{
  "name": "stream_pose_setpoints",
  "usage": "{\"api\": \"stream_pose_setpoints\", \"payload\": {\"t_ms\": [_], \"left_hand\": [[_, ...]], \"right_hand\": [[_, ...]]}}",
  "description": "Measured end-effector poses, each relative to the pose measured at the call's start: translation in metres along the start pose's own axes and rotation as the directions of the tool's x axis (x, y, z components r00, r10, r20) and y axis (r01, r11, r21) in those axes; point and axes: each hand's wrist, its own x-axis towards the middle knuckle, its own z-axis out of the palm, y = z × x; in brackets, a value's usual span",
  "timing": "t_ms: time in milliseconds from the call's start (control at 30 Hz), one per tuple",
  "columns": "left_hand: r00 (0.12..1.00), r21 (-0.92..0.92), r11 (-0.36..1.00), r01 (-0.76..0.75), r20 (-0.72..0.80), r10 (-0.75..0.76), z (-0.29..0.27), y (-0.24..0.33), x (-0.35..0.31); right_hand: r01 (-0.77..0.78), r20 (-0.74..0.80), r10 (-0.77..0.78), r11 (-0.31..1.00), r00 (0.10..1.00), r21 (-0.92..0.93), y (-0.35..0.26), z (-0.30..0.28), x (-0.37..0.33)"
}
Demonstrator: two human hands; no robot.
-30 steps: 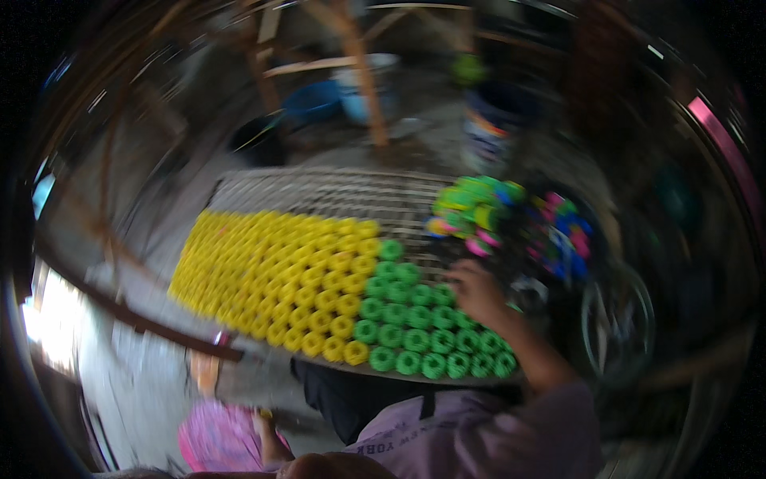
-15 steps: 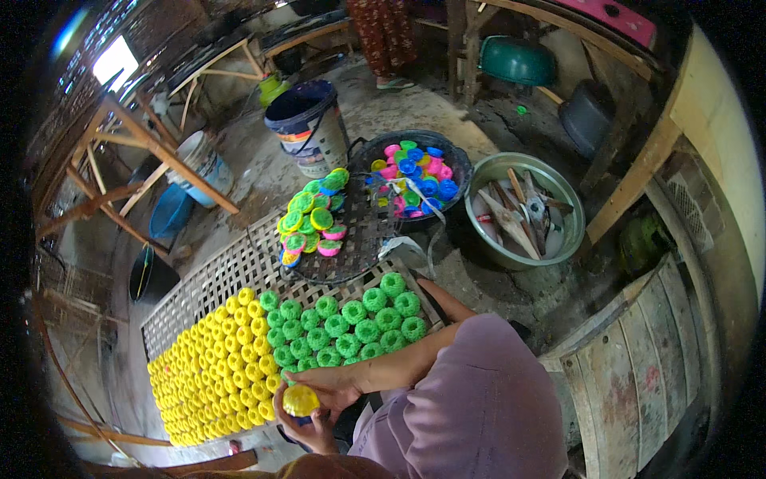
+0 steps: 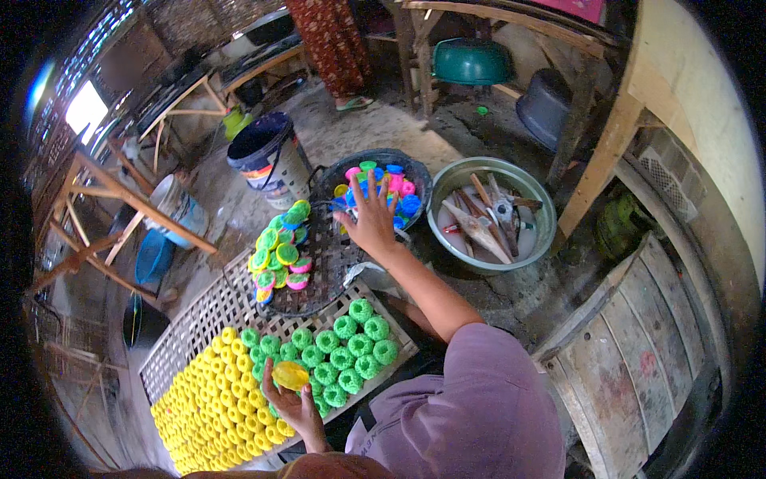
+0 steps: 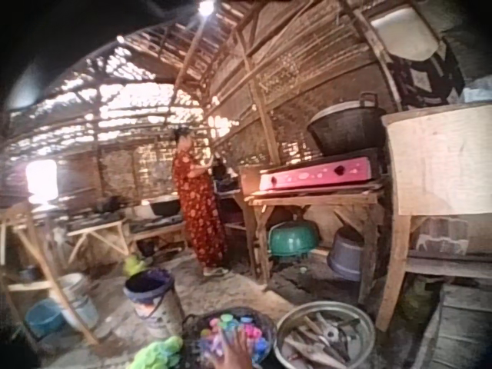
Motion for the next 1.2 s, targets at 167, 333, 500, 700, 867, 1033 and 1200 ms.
{"api": "stream_pose_setpoints", "payload": {"t_ms": [167,333,500,700,867,1033,1200], "left_hand": [[0.992,0.504,0.855,-0.118,0.105,0.075,0.007,0.001,-0.003],[0.958,0.681,0.679,-0.275,0.254,0.133,0.05,0.001,-0.007],[0.855,0.454,0.772,-0.444,0.472,0.214,0.085,0.017,-0.008],[0.87,0.394,0.826,-0.403,0.446,0.212,0.063,0.017,-0.005],[0.884,0.331,0.908,-0.256,0.461,0.081,0.021,-0.022,0.007],[0.867,0.241,0.945,-0.222,0.492,0.079,0.02,-0.055,0.003],[0.838,0.239,0.927,-0.289,0.532,0.124,0.037,-0.016,0.003]], "right_hand": [[-0.549,0.584,-0.498,0.234,0.641,0.802,-0.016,-0.036,-0.049],[-0.905,0.483,-0.856,0.044,0.185,0.424,-0.019,-0.089,-0.122],[-0.834,0.723,-0.422,-0.198,0.547,0.515,0.07,-0.094,-0.082],[-0.122,0.24,0.699,-0.215,0.673,0.969,0.333,-0.169,-0.03],[0.455,-0.012,0.985,0.091,-0.175,0.886,0.468,-0.271,-0.09],[0.54,-0.083,0.928,0.283,-0.364,0.792,0.518,-0.35,-0.128],[0.663,-0.048,0.91,0.335,-0.412,0.67,0.568,-0.403,-0.179]]}}
